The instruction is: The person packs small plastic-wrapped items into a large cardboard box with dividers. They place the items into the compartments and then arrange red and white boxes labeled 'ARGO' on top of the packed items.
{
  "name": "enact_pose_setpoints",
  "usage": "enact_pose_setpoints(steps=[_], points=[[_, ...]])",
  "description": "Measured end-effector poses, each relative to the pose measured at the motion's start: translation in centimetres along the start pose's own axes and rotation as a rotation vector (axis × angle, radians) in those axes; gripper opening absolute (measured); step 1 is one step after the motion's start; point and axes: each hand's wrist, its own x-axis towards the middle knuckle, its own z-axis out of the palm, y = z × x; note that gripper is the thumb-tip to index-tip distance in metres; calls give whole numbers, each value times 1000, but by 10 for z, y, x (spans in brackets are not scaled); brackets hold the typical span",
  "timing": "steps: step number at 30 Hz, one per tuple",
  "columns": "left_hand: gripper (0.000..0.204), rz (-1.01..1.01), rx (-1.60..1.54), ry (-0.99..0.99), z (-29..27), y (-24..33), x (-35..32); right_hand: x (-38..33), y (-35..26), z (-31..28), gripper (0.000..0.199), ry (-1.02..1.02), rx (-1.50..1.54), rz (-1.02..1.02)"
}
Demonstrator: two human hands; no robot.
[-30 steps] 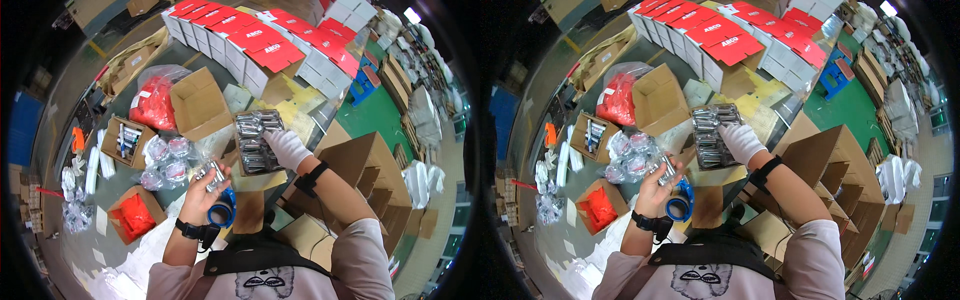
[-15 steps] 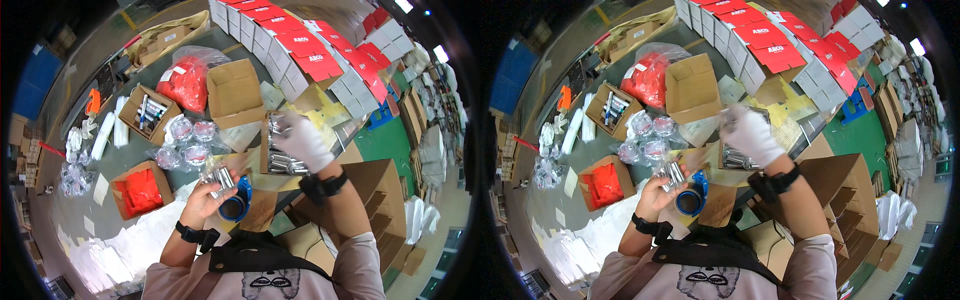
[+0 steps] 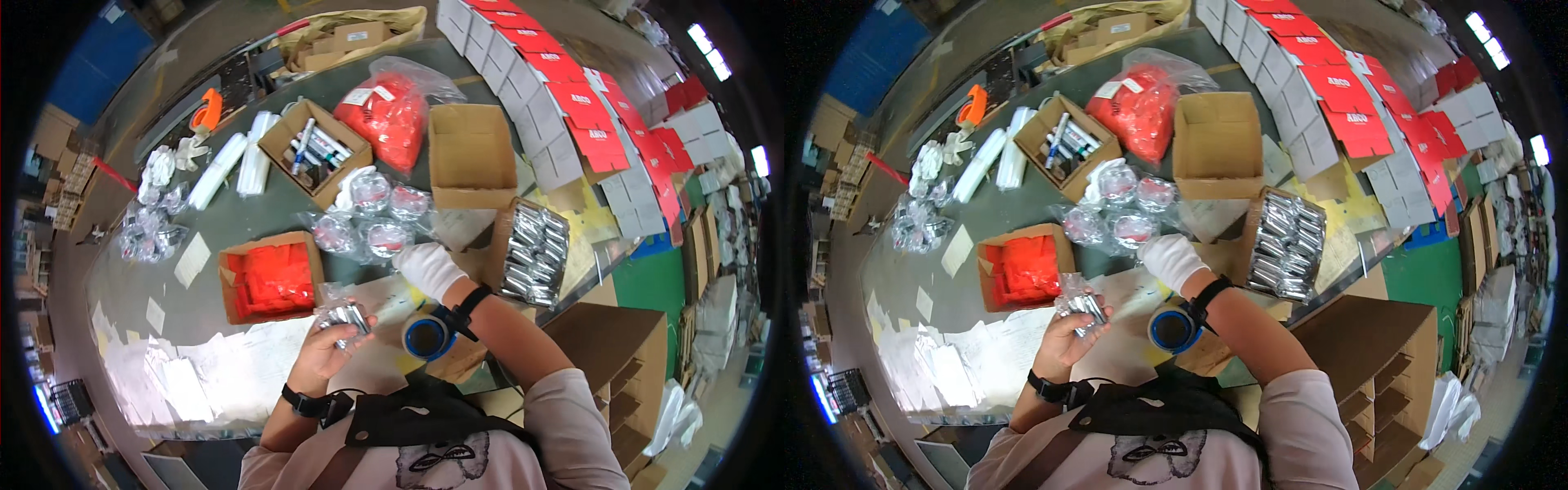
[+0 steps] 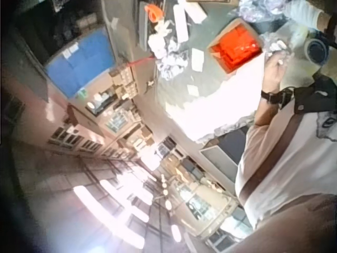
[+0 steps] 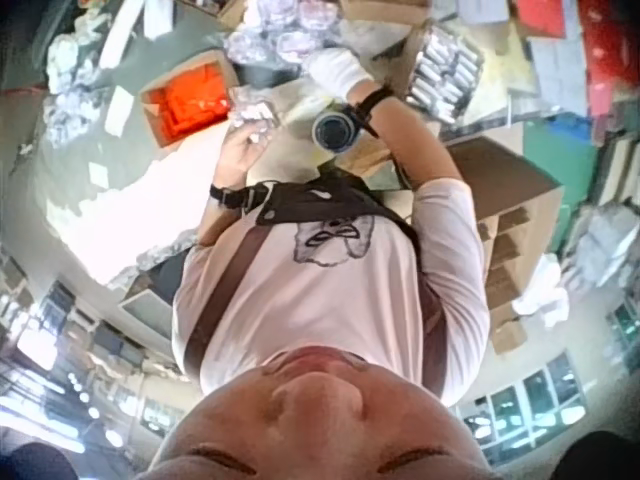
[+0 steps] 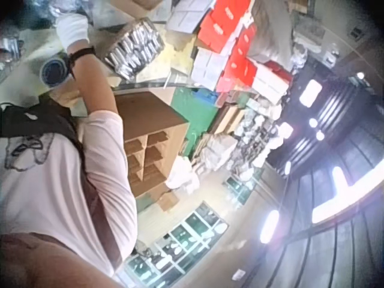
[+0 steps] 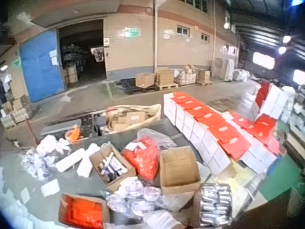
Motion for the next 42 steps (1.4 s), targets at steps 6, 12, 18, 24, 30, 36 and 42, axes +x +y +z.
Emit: enact_pose_setpoints(steps=[6, 12, 18, 24, 30, 36, 42], points=[[43, 86, 300, -44, 28, -1, 7, -50, 4, -101, 33, 196, 1543, 430], [42, -69, 422, -212, 53, -38, 18, -232, -12, -163, 36, 541, 2333, 421], [47, -439, 399, -406, 109, -115, 23, -448, -99, -140, 51, 1040, 2273, 878], [52, -722, 778, -672, 197, -223, -22, -590, -217, -86, 45, 2183, 1847, 1228], [49, -691, 928, -612, 240, -343, -72, -689, -223, -49, 32, 2471, 1782, 1284], [39, -465, 1048, -345, 237, -412, -68, -778, -167, -46, 31, 2288, 1572, 1255], [32, -295, 1371, -308, 253, -435, -9, -794, -131, -61, 26, 1780, 1520, 1602]])
